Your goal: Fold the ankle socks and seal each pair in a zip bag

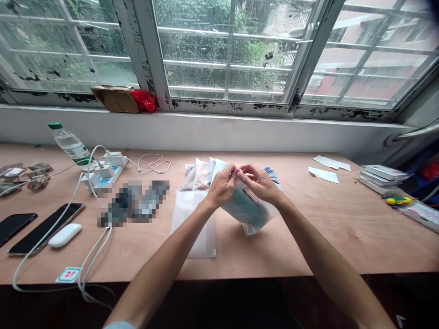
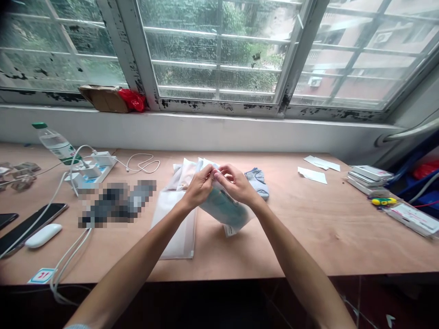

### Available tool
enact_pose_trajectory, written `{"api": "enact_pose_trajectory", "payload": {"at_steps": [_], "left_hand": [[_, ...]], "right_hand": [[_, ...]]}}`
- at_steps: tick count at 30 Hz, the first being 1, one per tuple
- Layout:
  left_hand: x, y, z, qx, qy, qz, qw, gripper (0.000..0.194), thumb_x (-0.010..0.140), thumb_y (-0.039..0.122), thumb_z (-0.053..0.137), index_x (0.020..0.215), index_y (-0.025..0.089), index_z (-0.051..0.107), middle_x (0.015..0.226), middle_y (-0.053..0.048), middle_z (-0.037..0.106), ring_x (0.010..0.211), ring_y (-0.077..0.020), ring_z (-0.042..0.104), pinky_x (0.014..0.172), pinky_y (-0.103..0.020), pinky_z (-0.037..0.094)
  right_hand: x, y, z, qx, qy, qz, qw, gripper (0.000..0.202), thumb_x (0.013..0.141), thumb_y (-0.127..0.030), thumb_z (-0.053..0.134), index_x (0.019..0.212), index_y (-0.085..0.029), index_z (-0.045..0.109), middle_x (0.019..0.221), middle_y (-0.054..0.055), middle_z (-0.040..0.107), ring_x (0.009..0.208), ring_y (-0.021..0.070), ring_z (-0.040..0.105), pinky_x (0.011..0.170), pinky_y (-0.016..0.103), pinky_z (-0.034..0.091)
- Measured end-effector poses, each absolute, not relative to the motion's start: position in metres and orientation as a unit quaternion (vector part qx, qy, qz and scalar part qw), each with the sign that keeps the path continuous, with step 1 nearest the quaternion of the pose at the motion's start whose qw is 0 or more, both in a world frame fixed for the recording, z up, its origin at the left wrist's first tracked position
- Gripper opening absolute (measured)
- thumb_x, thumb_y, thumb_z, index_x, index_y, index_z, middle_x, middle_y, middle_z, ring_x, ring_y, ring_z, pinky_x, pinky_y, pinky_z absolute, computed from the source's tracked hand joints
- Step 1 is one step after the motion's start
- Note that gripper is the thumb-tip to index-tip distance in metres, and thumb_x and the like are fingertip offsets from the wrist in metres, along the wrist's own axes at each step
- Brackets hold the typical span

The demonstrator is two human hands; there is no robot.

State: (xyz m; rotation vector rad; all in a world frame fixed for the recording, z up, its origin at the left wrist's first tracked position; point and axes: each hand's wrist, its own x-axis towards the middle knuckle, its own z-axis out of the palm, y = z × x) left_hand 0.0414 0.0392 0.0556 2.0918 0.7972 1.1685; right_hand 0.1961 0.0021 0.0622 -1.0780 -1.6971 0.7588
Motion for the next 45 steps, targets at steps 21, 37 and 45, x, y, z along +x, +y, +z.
{"api": "enact_pose_trajectory", "payload": {"at_steps": [21, 37, 45], "left_hand": [[0.009, 0.069, 0.053, 0.669, 0.426, 0.563, 0.233, 0.034, 0.097, 0.036, 0.039, 0.067, 0.020, 0.036, 0.061, 0.003, 0.039, 0.059, -0.0114, 0.039, 0.056, -0.025, 0.030], [0.035, 0.052, 0.060, 0.767, 0.327, 0.484, 0.266, 0.032, 0.098, 0.038, 0.037, 0.072, 0.020, 0.038, 0.065, 0.003, 0.041, 0.062, -0.0108, 0.038, 0.059, -0.024, 0.030], [0.035, 0.054, 0.056, 0.774, 0.295, 0.476, 0.296, 0.033, 0.098, 0.041, 0.036, 0.074, 0.019, 0.040, 0.067, 0.004, 0.038, 0.062, -0.0106, 0.037, 0.059, -0.024, 0.031]], "right_hand": [[0.238, -0.024, 0.043, -0.537, -0.713, 0.269, 0.362, 0.030, 0.093, -0.048, 0.043, 0.082, -0.022, 0.053, 0.077, 0.000, 0.057, 0.074, 0.0171, 0.057, 0.067, 0.029, 0.045], [0.207, -0.022, 0.064, -0.544, -0.734, 0.138, 0.382, 0.022, 0.085, -0.039, 0.060, 0.095, -0.020, 0.063, 0.089, 0.005, 0.065, 0.079, 0.0195, 0.059, 0.067, 0.033, 0.048], [0.201, -0.024, 0.065, -0.538, -0.740, 0.114, 0.386, 0.026, 0.087, -0.040, 0.058, 0.103, -0.020, 0.060, 0.100, 0.007, 0.063, 0.091, 0.0211, 0.059, 0.074, 0.033, 0.048]]}}
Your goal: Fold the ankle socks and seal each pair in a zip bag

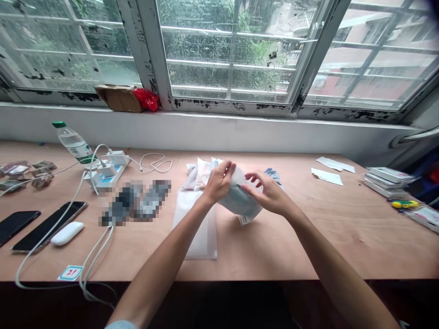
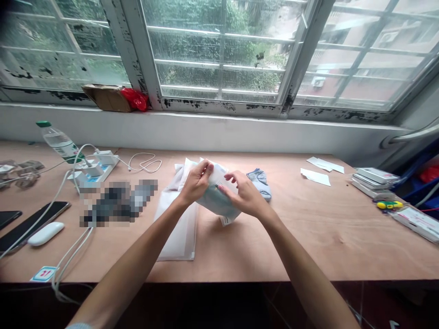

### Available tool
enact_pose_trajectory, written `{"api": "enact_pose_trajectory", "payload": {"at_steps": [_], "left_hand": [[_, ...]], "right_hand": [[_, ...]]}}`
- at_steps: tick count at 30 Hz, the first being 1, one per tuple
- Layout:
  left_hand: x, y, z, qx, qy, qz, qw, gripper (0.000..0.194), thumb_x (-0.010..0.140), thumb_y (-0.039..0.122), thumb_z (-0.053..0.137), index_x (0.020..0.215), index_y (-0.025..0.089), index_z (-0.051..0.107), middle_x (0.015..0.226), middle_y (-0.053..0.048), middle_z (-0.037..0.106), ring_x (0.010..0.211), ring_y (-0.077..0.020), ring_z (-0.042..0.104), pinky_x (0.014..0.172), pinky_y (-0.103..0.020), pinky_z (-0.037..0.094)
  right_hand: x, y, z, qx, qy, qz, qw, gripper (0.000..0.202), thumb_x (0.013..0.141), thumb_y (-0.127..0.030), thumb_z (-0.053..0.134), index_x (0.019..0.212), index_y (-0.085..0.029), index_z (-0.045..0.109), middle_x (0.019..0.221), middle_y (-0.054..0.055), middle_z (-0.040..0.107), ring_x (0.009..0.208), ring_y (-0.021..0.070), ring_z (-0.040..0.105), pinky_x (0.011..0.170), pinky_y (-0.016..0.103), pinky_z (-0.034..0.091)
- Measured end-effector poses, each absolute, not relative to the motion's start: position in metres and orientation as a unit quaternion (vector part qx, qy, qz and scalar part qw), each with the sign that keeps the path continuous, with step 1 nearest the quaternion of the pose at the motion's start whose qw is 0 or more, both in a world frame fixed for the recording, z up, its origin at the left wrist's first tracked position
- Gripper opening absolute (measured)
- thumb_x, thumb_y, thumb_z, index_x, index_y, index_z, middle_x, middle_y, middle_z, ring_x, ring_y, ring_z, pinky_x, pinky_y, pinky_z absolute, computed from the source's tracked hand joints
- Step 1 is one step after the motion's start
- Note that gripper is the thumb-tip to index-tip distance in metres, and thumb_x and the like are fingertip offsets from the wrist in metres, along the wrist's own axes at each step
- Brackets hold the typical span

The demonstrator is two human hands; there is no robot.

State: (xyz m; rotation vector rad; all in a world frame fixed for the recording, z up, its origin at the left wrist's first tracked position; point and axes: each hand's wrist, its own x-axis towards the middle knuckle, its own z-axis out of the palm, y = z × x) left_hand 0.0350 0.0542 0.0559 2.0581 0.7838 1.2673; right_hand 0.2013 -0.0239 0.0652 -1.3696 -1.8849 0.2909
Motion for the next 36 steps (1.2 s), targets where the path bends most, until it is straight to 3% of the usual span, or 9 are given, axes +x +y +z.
{"api": "enact_pose_trajectory", "payload": {"at_steps": [3, 7, 11, 13, 17, 24, 26, 31, 36], "left_hand": [[0.033, 0.054, 0.056, 0.778, 0.287, 0.476, 0.293, 0.033, 0.098, 0.041, 0.036, 0.074, 0.019, 0.041, 0.067, 0.004, 0.038, 0.062, -0.0105, 0.037, 0.059, -0.024, 0.031], [0.032, 0.052, 0.056, 0.788, 0.279, 0.474, 0.278, 0.033, 0.099, 0.039, 0.036, 0.073, 0.019, 0.041, 0.066, 0.004, 0.039, 0.062, -0.0104, 0.037, 0.060, -0.024, 0.031], [0.033, 0.050, 0.057, 0.794, 0.273, 0.474, 0.266, 0.033, 0.099, 0.039, 0.036, 0.073, 0.019, 0.041, 0.068, 0.003, 0.042, 0.063, -0.0106, 0.039, 0.061, -0.024, 0.034], [0.032, 0.049, 0.057, 0.794, 0.282, 0.473, 0.258, 0.032, 0.099, 0.041, 0.035, 0.076, 0.019, 0.044, 0.070, 0.002, 0.046, 0.066, -0.0113, 0.043, 0.064, -0.024, 0.036], [0.028, 0.045, 0.054, 0.785, 0.350, 0.446, 0.249, 0.033, 0.097, 0.049, 0.036, 0.092, 0.021, 0.053, 0.083, -0.001, 0.059, 0.070, -0.0133, 0.053, 0.065, -0.025, 0.040], [0.026, 0.046, 0.043, 0.805, 0.430, 0.375, 0.162, 0.046, 0.099, 0.043, 0.031, 0.062, 0.021, 0.045, 0.054, 0.000, 0.047, 0.053, -0.0154, 0.046, 0.056, -0.029, 0.028], [0.030, 0.048, 0.042, 0.801, 0.436, 0.384, 0.143, 0.044, 0.100, 0.041, 0.032, 0.063, 0.021, 0.046, 0.053, 0.000, 0.046, 0.052, -0.0153, 0.045, 0.056, -0.029, 0.026], [0.037, 0.050, 0.036, 0.781, 0.415, 0.445, 0.142, 0.040, 0.100, 0.037, 0.033, 0.065, 0.020, 0.044, 0.052, 0.002, 0.043, 0.048, -0.0122, 0.040, 0.054, -0.028, 0.026], [0.040, 0.047, 0.029, 0.769, 0.358, 0.515, 0.122, 0.040, 0.101, 0.036, 0.033, 0.065, 0.020, 0.039, 0.051, 0.005, 0.038, 0.045, -0.0098, 0.036, 0.052, -0.026, 0.026]], "right_hand": [[0.202, -0.022, 0.062, -0.538, -0.747, 0.149, 0.362, 0.024, 0.088, -0.039, 0.057, 0.099, -0.019, 0.062, 0.089, 0.005, 0.064, 0.083, 0.0192, 0.059, 0.074, 0.034, 0.048], [0.202, -0.018, 0.061, -0.541, -0.744, 0.143, 0.365, 0.037, 0.084, -0.040, 0.061, 0.114, -0.019, 0.057, 0.081, 0.002, 0.057, 0.073, 0.0162, 0.054, 0.070, 0.031, 0.046], [0.204, -0.017, 0.070, -0.518, -0.760, 0.149, 0.363, 0.025, 0.086, -0.043, 0.058, 0.078, -0.019, 0.059, 0.077, 0.001, 0.052, 0.071, 0.0147, 0.050, 0.065, 0.029, 0.042], [0.206, -0.019, 0.074, -0.492, -0.761, 0.211, 0.367, 0.033, 0.088, -0.045, 0.054, 0.069, -0.019, 0.055, 0.076, 0.001, 0.053, 0.071, 0.0142, 0.050, 0.062, 0.027, 0.041], [0.208, -0.021, 0.075, -0.462, -0.695, 0.338, 0.435, 0.032, 0.087, -0.048, 0.056, 0.074, -0.019, 0.061, 0.073, 0.000, 0.055, 0.067, 0.0136, 0.051, 0.059, 0.026, 0.041], [0.219, -0.013, 0.057, -0.391, -0.448, 0.611, 0.523, 0.017, 0.075, -0.029, 0.060, 0.063, -0.017, 0.064, 0.063, 0.002, 0.061, 0.062, 0.0151, 0.056, 0.062, 0.029, 0.046], [0.222, -0.011, 0.051, -0.411, -0.453, 0.606, 0.508, 0.005, 0.069, -0.021, 0.065, 0.069, -0.017, 0.068, 0.068, 0.001, 0.065, 0.064, 0.0145, 0.058, 0.063, 0.027, 0.047], [0.223, -0.010, 0.035, -0.383, -0.569, 0.619, 0.382, 0.045, 0.071, -0.024, 0.077, 0.114, -0.021, 0.066, 0.107, 0.006, 0.070, 0.094, 0.0189, 0.064, 0.088, 0.034, 0.049], [0.226, -0.005, 0.024, -0.351, -0.598, 0.630, 0.350, 0.056, 0.075, -0.032, 0.076, 0.126, -0.020, 0.058, 0.113, 0.009, 0.068, 0.101, 0.0213, 0.064, 0.088, 0.035, 0.050]]}}
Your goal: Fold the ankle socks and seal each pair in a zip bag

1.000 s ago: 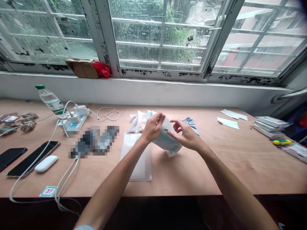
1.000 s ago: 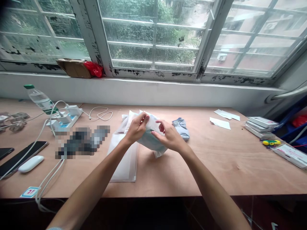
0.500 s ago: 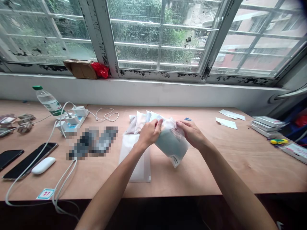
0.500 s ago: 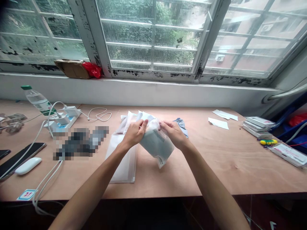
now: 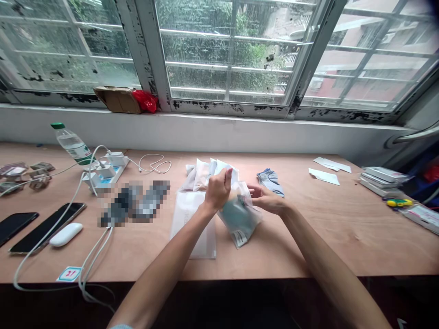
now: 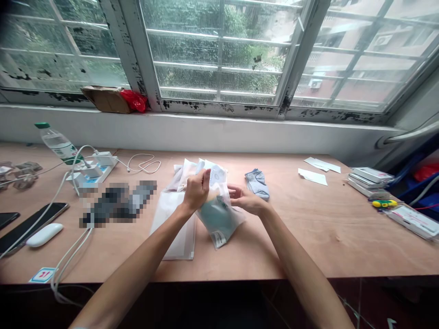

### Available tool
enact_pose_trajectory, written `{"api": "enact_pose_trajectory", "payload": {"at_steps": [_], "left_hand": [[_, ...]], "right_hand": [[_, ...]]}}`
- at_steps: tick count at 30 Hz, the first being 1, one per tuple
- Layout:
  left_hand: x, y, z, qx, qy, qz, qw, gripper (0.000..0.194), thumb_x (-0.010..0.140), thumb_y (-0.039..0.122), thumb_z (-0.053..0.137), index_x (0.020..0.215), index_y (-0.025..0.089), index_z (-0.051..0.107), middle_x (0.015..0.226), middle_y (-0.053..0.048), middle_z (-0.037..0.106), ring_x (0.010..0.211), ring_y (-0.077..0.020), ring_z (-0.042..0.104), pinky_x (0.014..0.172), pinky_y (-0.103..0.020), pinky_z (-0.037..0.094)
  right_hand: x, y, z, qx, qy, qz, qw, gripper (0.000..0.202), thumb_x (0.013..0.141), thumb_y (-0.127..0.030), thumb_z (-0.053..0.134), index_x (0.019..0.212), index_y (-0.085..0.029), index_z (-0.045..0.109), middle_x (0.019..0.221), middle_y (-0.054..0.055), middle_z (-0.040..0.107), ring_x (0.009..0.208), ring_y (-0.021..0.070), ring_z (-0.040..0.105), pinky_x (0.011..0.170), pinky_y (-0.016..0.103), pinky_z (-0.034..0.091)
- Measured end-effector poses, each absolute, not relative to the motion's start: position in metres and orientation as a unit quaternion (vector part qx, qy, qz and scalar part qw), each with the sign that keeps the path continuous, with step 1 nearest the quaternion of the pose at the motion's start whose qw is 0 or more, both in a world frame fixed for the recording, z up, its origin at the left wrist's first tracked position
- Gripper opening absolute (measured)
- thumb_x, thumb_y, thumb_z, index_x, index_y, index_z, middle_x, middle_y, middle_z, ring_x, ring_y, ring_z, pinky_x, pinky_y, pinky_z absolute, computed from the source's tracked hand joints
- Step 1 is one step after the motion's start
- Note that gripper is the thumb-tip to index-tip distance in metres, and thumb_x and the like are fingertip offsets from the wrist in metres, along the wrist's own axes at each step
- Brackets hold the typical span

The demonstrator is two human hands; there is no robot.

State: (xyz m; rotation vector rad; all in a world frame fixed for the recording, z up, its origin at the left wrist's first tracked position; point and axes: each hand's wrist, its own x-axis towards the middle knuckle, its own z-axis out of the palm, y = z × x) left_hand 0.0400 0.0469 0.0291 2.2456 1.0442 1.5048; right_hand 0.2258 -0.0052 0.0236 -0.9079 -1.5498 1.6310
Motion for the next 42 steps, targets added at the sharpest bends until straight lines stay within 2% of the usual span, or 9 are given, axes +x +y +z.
{"api": "enact_pose_trajectory", "payload": {"at_steps": [7, 14, 17, 21, 25, 28, 31, 35, 42], "left_hand": [[0.040, 0.040, 0.040, 0.758, 0.344, 0.547, 0.091, 0.041, 0.100, 0.037, 0.031, 0.064, 0.020, 0.039, 0.053, 0.004, 0.038, 0.048, -0.0100, 0.036, 0.053, -0.026, 0.027], [-0.001, 0.055, 0.094, 0.723, 0.455, 0.483, 0.191, 0.046, 0.094, 0.044, 0.039, 0.056, 0.019, 0.033, 0.051, 0.003, 0.032, 0.049, -0.0098, 0.031, 0.050, -0.026, 0.021], [-0.027, 0.067, 0.113, 0.721, 0.470, 0.396, 0.319, 0.046, 0.092, 0.047, 0.042, 0.055, 0.020, 0.036, 0.050, 0.003, 0.029, 0.045, -0.0085, 0.027, 0.047, -0.025, 0.019], [-0.058, 0.091, 0.108, 0.751, 0.509, 0.265, 0.327, 0.044, 0.085, 0.052, 0.052, 0.056, 0.019, 0.044, 0.049, 0.004, 0.035, 0.044, -0.0088, 0.030, 0.047, -0.025, 0.020], [-0.069, 0.109, 0.072, 0.828, 0.495, 0.186, 0.186, 0.041, 0.086, 0.047, 0.051, 0.056, 0.019, 0.049, 0.056, 0.000, 0.050, 0.054, -0.0132, 0.044, 0.054, -0.025, 0.029], [-0.057, 0.092, 0.049, 0.816, 0.544, 0.192, 0.024, 0.033, 0.092, 0.044, 0.042, 0.079, 0.020, 0.060, 0.088, -0.009, 0.063, 0.083, -0.0229, 0.056, 0.070, -0.030, 0.039], [-0.035, 0.053, 0.031, 0.800, 0.556, 0.220, -0.058, 0.037, 0.096, 0.046, 0.034, 0.101, 0.020, 0.059, 0.115, -0.014, 0.057, 0.107, -0.0304, 0.049, 0.083, -0.039, 0.040], [-0.016, 0.014, -0.004, 0.835, 0.523, 0.162, -0.048, 0.043, 0.094, 0.053, 0.034, 0.102, 0.018, 0.058, 0.113, -0.016, 0.055, 0.104, -0.0312, 0.047, 0.085, -0.044, 0.039], [-0.010, 0.032, -0.020, 0.841, 0.519, 0.150, -0.036, 0.037, 0.094, 0.049, 0.036, 0.102, 0.018, 0.056, 0.111, -0.015, 0.057, 0.106, -0.0306, 0.051, 0.085, -0.042, 0.040]], "right_hand": [[0.220, -0.012, 0.021, -0.406, -0.640, 0.576, 0.307, 0.050, 0.066, -0.035, 0.081, 0.110, -0.017, 0.067, 0.100, 0.006, 0.071, 0.095, 0.0240, 0.065, 0.082, 0.035, 0.054], [0.234, -0.012, 0.044, -0.399, -0.384, 0.469, 0.688, 0.030, 0.071, -0.040, 0.076, 0.091, -0.021, 0.064, 0.078, 0.000, 0.066, 0.065, 0.0129, 0.062, 0.057, 0.026, 0.054], [0.247, 0.001, 0.052, -0.425, -0.331, 0.387, 0.749, 0.032, 0.067, -0.037, 0.078, 0.088, -0.022, 0.059, 0.066, -0.005, 0.058, 0.049, 0.0102, 0.054, 0.040, 0.022, 0.044], [0.258, 0.022, 0.039, -0.463, -0.377, 0.365, 0.715, 0.035, 0.066, -0.040, 0.076, 0.090, -0.022, 0.058, 0.060, -0.007, 0.051, 0.039, 0.0064, 0.042, 0.031, 0.019, 0.030], [0.265, 0.043, 0.010, -0.581, -0.479, 0.340, 0.564, 0.040, 0.075, -0.047, 0.065, 0.102, -0.016, 0.062, 0.067, -0.002, 0.056, 0.040, 0.0077, 0.043, 0.036, 0.023, 0.036], [0.262, 0.052, -0.005, -0.697, -0.561, 0.137, 0.425, 0.041, 0.083, -0.039, 0.057, 0.113, -0.011, 0.061, 0.095, 0.014, 0.065, 0.076, 0.0223, 0.063, 0.065, 0.035, 0.053], [0.250, 0.051, -0.010, -0.713, -0.613, -0.055, 0.335, 0.048, 0.089, -0.035, 0.049, 0.129, -0.009, 0.053, 0.129, 0.023, 0.054, 0.118, 0.0343, 0.052, 0.098, 0.046, 0.042], [0.239, 0.044, -0.012, -0.689, -0.648, -0.078, 0.316, 0.053, 0.095, -0.043, 0.036, 0.137, -0.013, 0.047, 0.139, 0.019, 0.047, 0.130, 0.0338, 0.041, 0.107, 0.047, 0.033], [0.248, 0.062, -0.032, -0.650, -0.681, 0.032, 0.336, 0.048, 0.090, -0.041, 0.047, 0.128, -0.013, 0.054, 0.130, 0.016, 0.056, 0.121, 0.0283, 0.051, 0.105, 0.041, 0.038]]}}
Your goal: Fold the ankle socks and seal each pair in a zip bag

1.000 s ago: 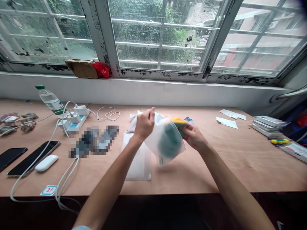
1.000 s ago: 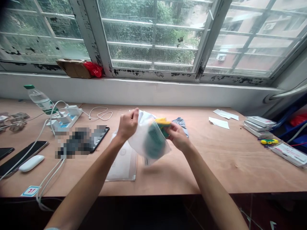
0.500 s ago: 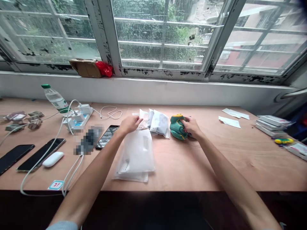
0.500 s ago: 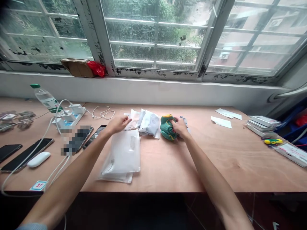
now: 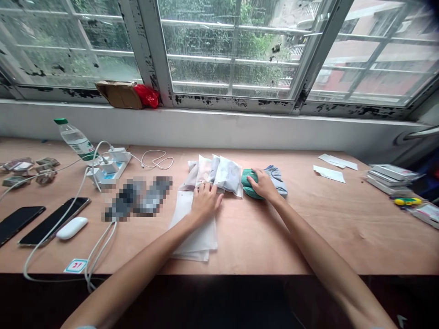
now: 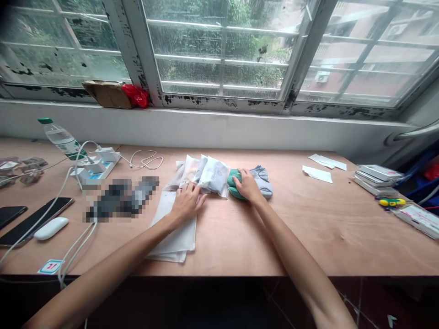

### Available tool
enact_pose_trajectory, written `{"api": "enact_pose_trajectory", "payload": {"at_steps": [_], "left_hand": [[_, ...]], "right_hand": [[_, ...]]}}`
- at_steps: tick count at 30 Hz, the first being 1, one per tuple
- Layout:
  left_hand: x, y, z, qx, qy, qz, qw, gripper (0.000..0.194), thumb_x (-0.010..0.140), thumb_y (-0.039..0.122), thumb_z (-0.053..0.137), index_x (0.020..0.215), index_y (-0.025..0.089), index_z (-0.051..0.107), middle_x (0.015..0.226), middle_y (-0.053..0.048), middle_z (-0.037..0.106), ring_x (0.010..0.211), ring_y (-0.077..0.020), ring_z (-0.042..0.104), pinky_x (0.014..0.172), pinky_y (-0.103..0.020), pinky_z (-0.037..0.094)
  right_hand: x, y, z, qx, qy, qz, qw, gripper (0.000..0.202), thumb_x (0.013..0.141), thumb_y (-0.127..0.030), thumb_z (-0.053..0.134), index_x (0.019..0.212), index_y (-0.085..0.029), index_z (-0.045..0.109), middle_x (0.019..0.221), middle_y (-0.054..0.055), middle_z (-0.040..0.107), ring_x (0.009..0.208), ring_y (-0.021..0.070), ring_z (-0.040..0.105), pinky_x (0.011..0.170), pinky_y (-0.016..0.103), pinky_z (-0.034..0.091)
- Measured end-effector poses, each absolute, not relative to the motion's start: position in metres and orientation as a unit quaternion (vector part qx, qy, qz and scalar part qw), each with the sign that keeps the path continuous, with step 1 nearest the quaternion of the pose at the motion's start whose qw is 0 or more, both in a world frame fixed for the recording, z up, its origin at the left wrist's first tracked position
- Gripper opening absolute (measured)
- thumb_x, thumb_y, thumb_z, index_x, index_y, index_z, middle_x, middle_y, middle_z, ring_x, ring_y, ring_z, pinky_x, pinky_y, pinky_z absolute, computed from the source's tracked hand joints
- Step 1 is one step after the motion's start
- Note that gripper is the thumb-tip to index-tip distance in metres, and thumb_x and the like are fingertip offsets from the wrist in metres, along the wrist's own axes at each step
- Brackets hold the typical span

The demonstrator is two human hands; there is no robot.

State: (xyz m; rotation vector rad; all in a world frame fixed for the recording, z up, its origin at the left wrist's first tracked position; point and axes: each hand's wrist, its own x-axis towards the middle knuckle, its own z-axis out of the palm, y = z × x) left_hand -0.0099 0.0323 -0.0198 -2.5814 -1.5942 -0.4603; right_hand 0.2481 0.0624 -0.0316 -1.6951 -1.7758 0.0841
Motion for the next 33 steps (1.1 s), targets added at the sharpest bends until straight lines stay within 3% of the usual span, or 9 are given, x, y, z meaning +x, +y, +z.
{"api": "enact_pose_trajectory", "payload": {"at_steps": [3, 6, 9, 13, 16, 21, 25, 30, 33], "left_hand": [[-0.003, 0.045, 0.001, -0.796, -0.572, -0.201, 0.000, 0.043, 0.095, 0.053, 0.030, 0.105, 0.017, 0.051, 0.110, -0.016, 0.060, 0.100, -0.0294, 0.058, 0.079, -0.037, 0.043], [0.001, 0.056, 0.020, -0.757, -0.614, -0.219, -0.045, 0.050, 0.093, 0.060, 0.029, 0.114, 0.017, 0.045, 0.109, -0.016, 0.063, 0.094, -0.0301, 0.064, 0.074, -0.036, 0.044], [0.003, 0.069, 0.028, -0.750, -0.625, -0.201, -0.078, 0.057, 0.091, 0.064, 0.032, 0.119, 0.016, 0.041, 0.110, -0.019, 0.065, 0.099, -0.0327, 0.064, 0.076, -0.036, 0.044], [0.011, 0.085, 0.029, -0.754, -0.630, -0.158, -0.101, 0.058, 0.089, 0.063, 0.039, 0.121, 0.014, 0.041, 0.111, -0.020, 0.065, 0.105, -0.0339, 0.062, 0.079, -0.036, 0.045], [0.021, 0.090, 0.027, -0.756, -0.634, -0.144, -0.079, 0.056, 0.089, 0.060, 0.042, 0.119, 0.013, 0.045, 0.116, -0.021, 0.063, 0.107, -0.0340, 0.062, 0.081, -0.035, 0.046], [0.031, 0.090, 0.022, -0.762, -0.632, -0.125, -0.059, 0.052, 0.087, 0.057, 0.048, 0.111, 0.013, 0.057, 0.110, -0.021, 0.066, 0.106, -0.0334, 0.062, 0.083, -0.037, 0.047], [0.032, 0.096, 0.014, -0.773, -0.613, -0.112, -0.115, 0.041, 0.085, 0.052, 0.050, 0.091, 0.015, 0.065, 0.101, -0.020, 0.069, 0.100, -0.0336, 0.064, 0.078, -0.038, 0.047], [0.030, 0.107, 0.014, -0.790, -0.566, -0.169, -0.164, 0.027, 0.088, 0.035, 0.044, 0.081, 0.017, 0.062, 0.083, -0.011, 0.069, 0.080, -0.0227, 0.064, 0.071, -0.031, 0.046], [0.027, 0.109, 0.024, -0.778, -0.538, -0.278, -0.166, 0.028, 0.091, 0.031, 0.036, 0.075, 0.018, 0.055, 0.076, -0.006, 0.063, 0.073, -0.0183, 0.059, 0.069, -0.029, 0.044]], "right_hand": [[0.246, 0.068, -0.033, -0.667, -0.642, 0.030, 0.377, 0.046, 0.089, -0.041, 0.046, 0.120, -0.010, 0.059, 0.121, 0.017, 0.061, 0.117, 0.0280, 0.054, 0.104, 0.040, 0.038], [0.241, 0.058, -0.031, -0.727, -0.557, 0.015, 0.402, 0.059, 0.083, -0.048, 0.054, 0.125, -0.007, 0.054, 0.122, 0.021, 0.058, 0.114, 0.0306, 0.055, 0.100, 0.040, 0.042], [0.237, 0.038, -0.032, -0.751, -0.554, 0.024, 0.358, 0.071, 0.078, -0.050, 0.060, 0.134, -0.008, 0.045, 0.123, 0.023, 0.058, 0.110, 0.0343, 0.058, 0.093, 0.042, 0.045], [0.241, 0.033, -0.032, -0.751, -0.566, 0.098, 0.327, 0.069, 0.075, -0.043, 0.063, 0.134, -0.011, 0.045, 0.108, 0.019, 0.066, 0.102, 0.0344, 0.063, 0.088, 0.043, 0.048], [0.246, 0.047, -0.028, -0.691, -0.560, 0.143, 0.433, 0.063, 0.072, -0.035, 0.063, 0.130, -0.015, 0.049, 0.120, 0.015, 0.063, 0.110, 0.0288, 0.060, 0.093, 0.040, 0.048], [0.247, 0.062, -0.024, -0.574, -0.544, 0.215, 0.574, 0.067, 0.076, -0.025, 0.051, 0.141, -0.020, 0.035, 0.129, 0.012, 0.058, 0.109, 0.0215, 0.061, 0.086, 0.035, 0.053], [0.251, 0.049, -0.027, -0.650, -0.542, 0.257, 0.466, 0.069, 0.071, -0.019, 0.053, 0.139, -0.016, 0.039, 0.119, 0.013, 0.064, 0.101, 0.0246, 0.064, 0.083, 0.038, 0.054], [0.236, 0.022, -0.019, -0.726, -0.616, -0.008, 0.306, 0.053, 0.085, -0.031, 0.051, 0.135, -0.016, 0.048, 0.133, 0.020, 0.053, 0.119, 0.0359, 0.053, 0.099, 0.050, 0.042], [0.222, 0.013, -0.020, -0.623, -0.746, -0.054, 0.230, 0.041, 0.093, -0.033, 0.042, 0.128, -0.017, 0.057, 0.136, 0.015, 0.053, 0.127, 0.0321, 0.046, 0.107, 0.046, 0.036]]}}
